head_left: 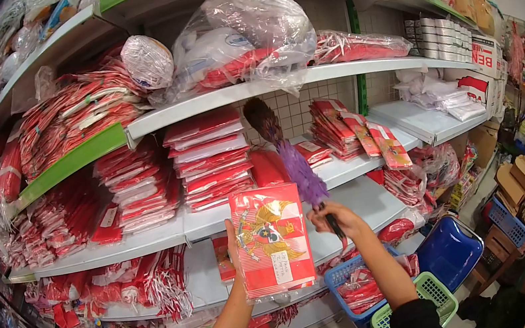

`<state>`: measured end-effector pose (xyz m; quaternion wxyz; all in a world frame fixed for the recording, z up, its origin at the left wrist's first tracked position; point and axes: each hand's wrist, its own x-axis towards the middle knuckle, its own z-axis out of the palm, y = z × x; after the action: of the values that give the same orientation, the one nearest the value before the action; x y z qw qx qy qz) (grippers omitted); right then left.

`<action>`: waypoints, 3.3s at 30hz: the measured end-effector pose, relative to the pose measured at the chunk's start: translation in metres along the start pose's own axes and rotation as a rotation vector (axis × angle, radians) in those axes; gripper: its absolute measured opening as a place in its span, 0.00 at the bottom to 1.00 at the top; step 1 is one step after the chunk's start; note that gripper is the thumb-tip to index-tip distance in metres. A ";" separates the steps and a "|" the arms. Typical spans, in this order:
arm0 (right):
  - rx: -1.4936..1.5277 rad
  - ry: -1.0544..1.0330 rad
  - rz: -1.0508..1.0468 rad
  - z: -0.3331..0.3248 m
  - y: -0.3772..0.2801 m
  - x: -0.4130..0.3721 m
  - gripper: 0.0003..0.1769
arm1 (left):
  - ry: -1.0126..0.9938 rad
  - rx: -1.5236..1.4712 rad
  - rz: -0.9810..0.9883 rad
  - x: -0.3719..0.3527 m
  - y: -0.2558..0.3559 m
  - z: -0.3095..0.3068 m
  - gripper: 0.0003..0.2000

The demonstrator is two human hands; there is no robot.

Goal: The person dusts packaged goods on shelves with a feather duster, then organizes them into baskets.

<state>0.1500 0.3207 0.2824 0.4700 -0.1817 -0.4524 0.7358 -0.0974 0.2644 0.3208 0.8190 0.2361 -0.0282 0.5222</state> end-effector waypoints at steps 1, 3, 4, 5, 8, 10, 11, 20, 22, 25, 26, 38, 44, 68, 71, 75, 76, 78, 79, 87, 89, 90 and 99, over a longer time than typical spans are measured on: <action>0.016 -0.164 -0.031 -0.009 0.012 -0.008 0.10 | -0.002 0.011 0.018 -0.001 0.001 0.001 0.33; -0.175 0.165 -0.114 0.018 0.033 -0.037 0.14 | -0.006 0.031 0.054 -0.004 0.000 0.003 0.33; -0.168 0.212 -0.153 0.020 0.048 -0.048 0.14 | -0.055 0.013 0.081 0.002 0.001 -0.013 0.31; -0.159 0.261 -0.193 0.021 0.061 -0.058 0.14 | -0.051 0.024 0.103 0.007 0.000 -0.026 0.31; -0.545 0.532 -0.253 0.034 0.093 -0.093 0.17 | -0.042 0.026 0.134 0.016 -0.011 -0.040 0.28; -1.068 0.552 -0.336 0.043 0.110 -0.117 0.20 | -0.046 -0.008 0.114 0.019 -0.024 -0.037 0.25; -1.290 0.498 -0.408 0.057 0.110 -0.132 0.22 | -0.050 -0.017 0.108 0.020 -0.030 -0.036 0.25; -1.295 0.661 -0.184 0.067 0.089 -0.210 0.18 | -0.197 -0.147 -0.106 0.015 -0.113 -0.021 0.29; -1.488 0.500 -0.145 0.063 0.084 -0.232 0.16 | -0.072 -0.018 0.035 0.030 -0.140 -0.089 0.31; -1.643 0.491 -0.071 0.051 0.062 -0.256 0.15 | -0.205 -0.228 -0.174 0.005 -0.152 -0.011 0.34; -1.526 0.666 -0.072 0.036 0.068 -0.259 0.13 | -0.037 -0.100 -0.192 -0.008 -0.157 0.025 0.35; -1.465 0.498 -0.008 0.050 0.099 -0.328 0.13 | -0.064 -0.076 0.034 -0.023 -0.183 -0.005 0.30; -1.424 0.446 -0.019 0.057 0.106 -0.344 0.19 | -0.040 -0.064 0.089 -0.019 -0.181 0.011 0.29; -1.248 0.824 -0.138 0.034 0.100 -0.383 0.12 | -0.107 -0.143 -0.096 -0.016 -0.248 0.056 0.25; -1.328 0.772 -0.164 0.042 0.082 -0.383 0.13 | -0.167 -0.150 -0.097 -0.011 -0.253 0.067 0.24; -1.461 0.634 -0.114 0.038 0.080 -0.386 0.15 | -0.050 -0.099 -0.134 -0.012 -0.265 0.052 0.23; -1.367 0.701 -0.244 0.034 0.078 -0.380 0.16 | -0.017 -0.075 -0.158 -0.015 -0.266 0.054 0.22; -1.222 0.866 -0.191 0.034 0.070 -0.377 0.16 | -0.017 0.077 -0.218 -0.025 -0.266 0.065 0.22; -1.150 0.942 -0.163 0.038 0.065 -0.375 0.16 | -0.030 0.044 -0.250 -0.023 -0.269 0.054 0.22; -1.372 0.829 -0.097 0.013 0.085 -0.393 0.14 | 0.050 0.052 -0.240 -0.019 -0.278 0.026 0.23; -1.064 0.976 -0.199 0.006 0.084 -0.388 0.18 | 0.003 -0.027 -0.331 -0.027 -0.279 0.030 0.22; -0.815 1.002 -0.187 0.004 0.080 -0.384 0.20 | -0.027 -0.111 -0.353 -0.029 -0.283 0.022 0.22; 0.015 0.742 -0.283 0.017 0.034 -0.365 0.19 | 0.167 -0.078 -0.689 -0.056 -0.300 0.016 0.24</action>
<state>0.2996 -0.0054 0.2052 0.6996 -0.3677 -0.2673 0.5513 0.1412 0.1078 0.2119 0.9549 0.1566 0.1002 0.2314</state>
